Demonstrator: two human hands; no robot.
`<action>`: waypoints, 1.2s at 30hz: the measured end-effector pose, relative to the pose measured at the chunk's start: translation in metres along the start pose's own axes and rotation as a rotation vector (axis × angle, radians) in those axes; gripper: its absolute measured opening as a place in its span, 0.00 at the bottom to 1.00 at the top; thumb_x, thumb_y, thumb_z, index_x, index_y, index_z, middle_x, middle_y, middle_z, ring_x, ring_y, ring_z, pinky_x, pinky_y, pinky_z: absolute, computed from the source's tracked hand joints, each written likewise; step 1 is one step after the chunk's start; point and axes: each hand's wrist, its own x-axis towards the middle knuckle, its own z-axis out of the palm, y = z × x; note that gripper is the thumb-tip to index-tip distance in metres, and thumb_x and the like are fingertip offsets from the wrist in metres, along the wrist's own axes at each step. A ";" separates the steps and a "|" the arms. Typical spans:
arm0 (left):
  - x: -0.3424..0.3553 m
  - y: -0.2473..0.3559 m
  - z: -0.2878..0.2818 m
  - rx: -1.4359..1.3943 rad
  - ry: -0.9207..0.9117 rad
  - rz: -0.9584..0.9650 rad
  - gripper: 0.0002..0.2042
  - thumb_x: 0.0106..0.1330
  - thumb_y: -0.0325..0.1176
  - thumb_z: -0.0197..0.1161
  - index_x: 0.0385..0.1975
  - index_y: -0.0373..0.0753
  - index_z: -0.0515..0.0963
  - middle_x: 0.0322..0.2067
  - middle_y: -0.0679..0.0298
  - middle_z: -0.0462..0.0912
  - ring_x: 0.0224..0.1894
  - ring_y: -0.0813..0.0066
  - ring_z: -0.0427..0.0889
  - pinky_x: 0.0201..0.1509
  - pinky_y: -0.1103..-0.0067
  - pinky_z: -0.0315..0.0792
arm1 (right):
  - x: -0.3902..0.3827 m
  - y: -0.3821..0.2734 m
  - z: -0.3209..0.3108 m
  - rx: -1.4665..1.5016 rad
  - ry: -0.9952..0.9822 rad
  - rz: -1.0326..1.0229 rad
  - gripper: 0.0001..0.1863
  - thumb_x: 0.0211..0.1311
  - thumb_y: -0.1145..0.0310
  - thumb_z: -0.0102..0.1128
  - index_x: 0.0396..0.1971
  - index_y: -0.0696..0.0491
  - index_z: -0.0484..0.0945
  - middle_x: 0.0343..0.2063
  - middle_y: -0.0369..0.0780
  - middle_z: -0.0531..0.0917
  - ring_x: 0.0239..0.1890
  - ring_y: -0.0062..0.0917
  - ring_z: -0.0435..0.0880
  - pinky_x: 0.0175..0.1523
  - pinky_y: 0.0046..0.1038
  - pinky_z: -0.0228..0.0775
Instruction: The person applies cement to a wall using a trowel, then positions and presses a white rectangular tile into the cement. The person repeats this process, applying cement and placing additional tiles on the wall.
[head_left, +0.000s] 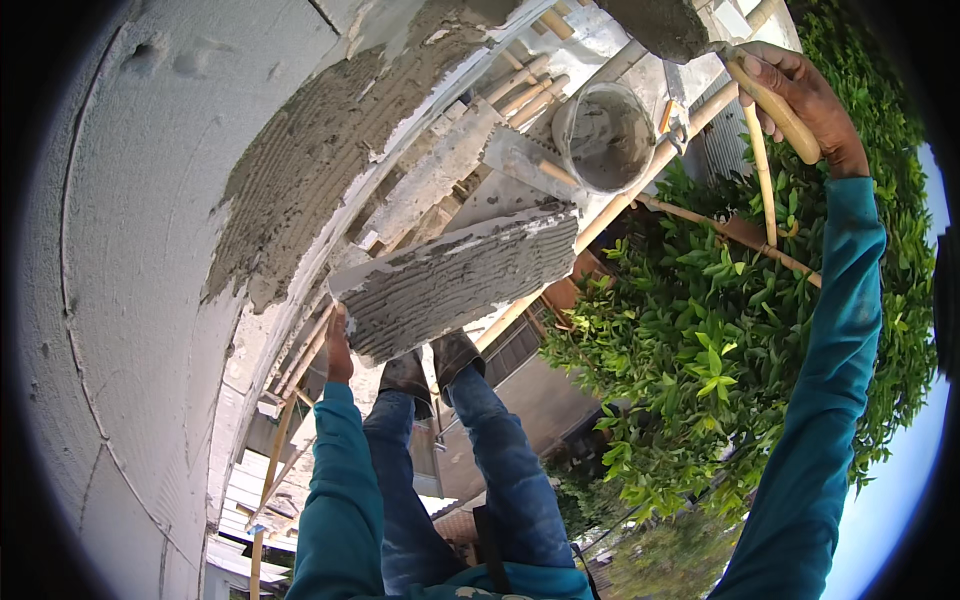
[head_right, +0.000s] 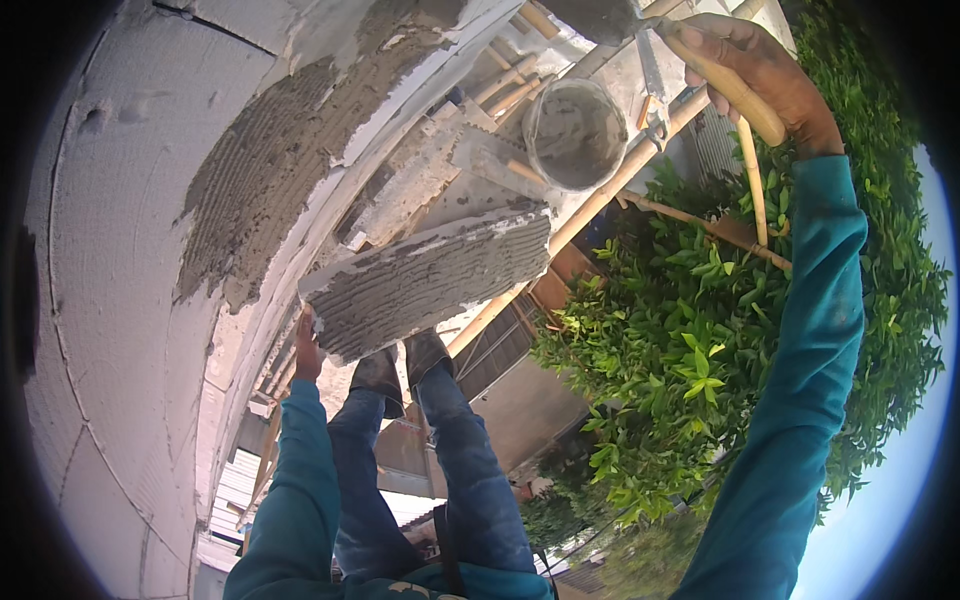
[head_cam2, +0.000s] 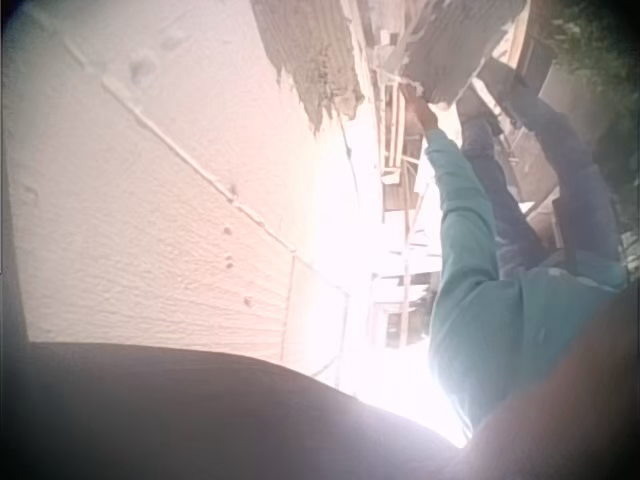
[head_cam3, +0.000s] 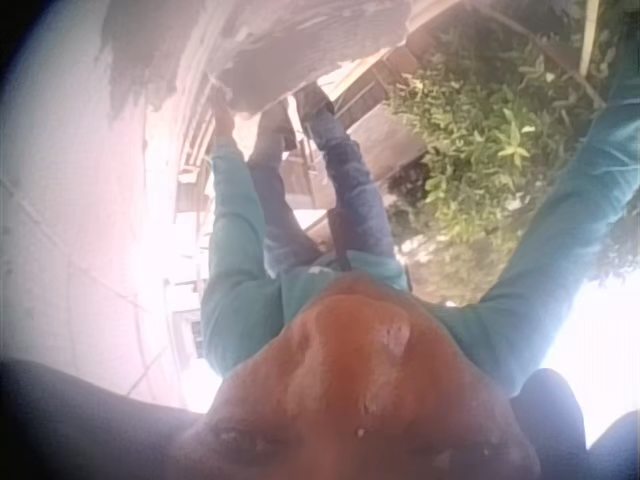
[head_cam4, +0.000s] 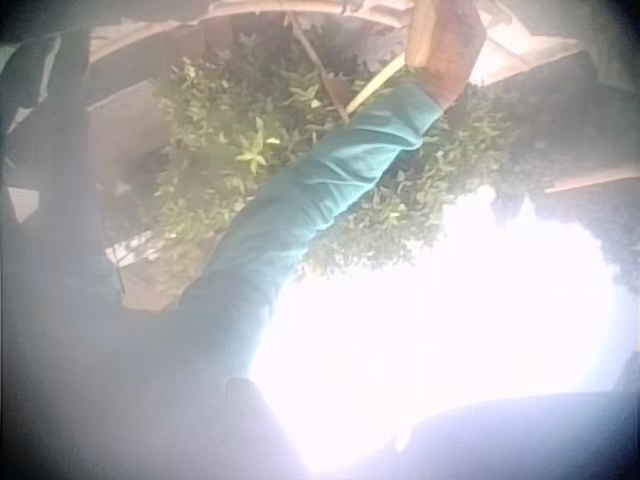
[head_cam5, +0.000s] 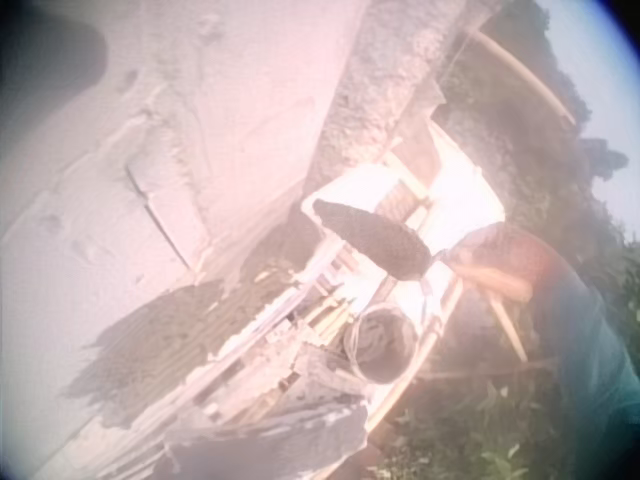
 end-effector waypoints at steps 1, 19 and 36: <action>0.003 -0.002 0.000 -0.028 -0.009 0.006 0.41 0.69 0.65 0.51 0.72 0.38 0.59 0.68 0.61 0.64 0.69 0.67 0.63 0.71 0.68 0.53 | -0.014 0.000 0.004 0.011 0.015 -0.026 0.24 0.67 0.49 0.62 0.51 0.54 0.79 0.24 0.36 0.82 0.16 0.14 0.78 0.20 0.16 0.71; 0.046 0.003 -0.001 -0.005 0.088 0.126 0.38 0.74 0.56 0.52 0.73 0.34 0.54 0.71 0.60 0.58 0.71 0.67 0.58 0.75 0.72 0.48 | -0.099 0.274 0.168 -0.724 0.375 0.549 0.24 0.57 0.53 0.65 0.51 0.48 0.76 0.43 0.46 0.84 0.49 0.44 0.82 0.53 0.45 0.73; 0.079 0.004 0.000 -0.206 0.047 -0.214 0.36 0.69 0.60 0.54 0.70 0.41 0.61 0.64 0.59 0.70 0.65 0.59 0.69 0.71 0.64 0.61 | 0.054 0.331 0.258 -1.005 0.776 -0.023 0.13 0.55 0.63 0.58 0.37 0.49 0.86 0.36 0.44 0.86 0.44 0.39 0.84 0.50 0.41 0.75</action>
